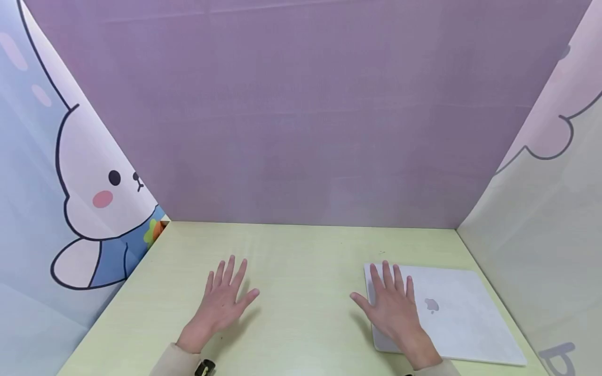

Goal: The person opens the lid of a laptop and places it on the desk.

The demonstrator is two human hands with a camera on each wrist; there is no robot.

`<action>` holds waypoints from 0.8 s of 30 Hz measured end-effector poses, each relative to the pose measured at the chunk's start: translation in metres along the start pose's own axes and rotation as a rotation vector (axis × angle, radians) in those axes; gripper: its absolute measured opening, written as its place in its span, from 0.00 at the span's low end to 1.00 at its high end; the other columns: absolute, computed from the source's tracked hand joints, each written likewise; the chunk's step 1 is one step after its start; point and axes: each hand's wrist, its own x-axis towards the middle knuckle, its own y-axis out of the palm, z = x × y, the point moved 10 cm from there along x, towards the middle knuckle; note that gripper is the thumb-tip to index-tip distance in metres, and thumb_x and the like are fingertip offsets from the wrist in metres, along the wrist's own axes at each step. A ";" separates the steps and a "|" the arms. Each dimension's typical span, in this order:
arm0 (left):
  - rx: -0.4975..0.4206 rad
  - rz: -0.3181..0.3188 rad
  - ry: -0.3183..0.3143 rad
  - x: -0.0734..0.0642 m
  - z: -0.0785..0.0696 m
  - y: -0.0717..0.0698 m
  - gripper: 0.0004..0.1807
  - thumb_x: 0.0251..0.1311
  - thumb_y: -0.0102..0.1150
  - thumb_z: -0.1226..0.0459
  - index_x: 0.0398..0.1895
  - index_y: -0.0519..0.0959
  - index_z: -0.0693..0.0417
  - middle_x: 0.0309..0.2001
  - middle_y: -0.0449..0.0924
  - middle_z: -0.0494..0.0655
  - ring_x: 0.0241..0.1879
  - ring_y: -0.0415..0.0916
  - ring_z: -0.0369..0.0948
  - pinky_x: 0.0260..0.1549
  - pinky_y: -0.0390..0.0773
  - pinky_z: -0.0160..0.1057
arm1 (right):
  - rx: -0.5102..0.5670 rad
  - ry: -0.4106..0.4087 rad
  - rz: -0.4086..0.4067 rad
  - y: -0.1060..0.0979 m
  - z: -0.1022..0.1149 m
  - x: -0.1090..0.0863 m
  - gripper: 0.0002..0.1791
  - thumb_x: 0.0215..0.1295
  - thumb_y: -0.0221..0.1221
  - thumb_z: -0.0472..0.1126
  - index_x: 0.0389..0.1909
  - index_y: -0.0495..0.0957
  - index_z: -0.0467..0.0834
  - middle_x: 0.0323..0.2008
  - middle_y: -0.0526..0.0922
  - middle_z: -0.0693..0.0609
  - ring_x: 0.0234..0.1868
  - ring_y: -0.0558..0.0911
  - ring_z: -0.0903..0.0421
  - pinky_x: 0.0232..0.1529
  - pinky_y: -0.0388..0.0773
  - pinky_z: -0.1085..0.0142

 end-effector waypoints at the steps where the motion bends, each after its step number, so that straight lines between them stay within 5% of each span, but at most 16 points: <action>1: -0.003 0.002 0.001 0.000 -0.001 0.000 0.46 0.72 0.42 0.35 0.83 0.49 0.51 0.81 0.37 0.61 0.79 0.32 0.61 0.73 0.35 0.67 | 0.000 0.000 0.002 0.000 -0.001 0.000 0.50 0.70 0.51 0.71 0.77 0.58 0.36 0.77 0.52 0.29 0.77 0.47 0.29 0.71 0.39 0.30; 24: -0.030 -0.008 0.056 0.009 -0.030 0.005 0.43 0.73 0.42 0.37 0.82 0.50 0.50 0.81 0.40 0.61 0.79 0.36 0.61 0.74 0.41 0.65 | -0.011 0.018 -0.010 -0.012 -0.037 0.003 0.50 0.71 0.50 0.70 0.76 0.58 0.32 0.74 0.53 0.25 0.75 0.50 0.26 0.70 0.42 0.29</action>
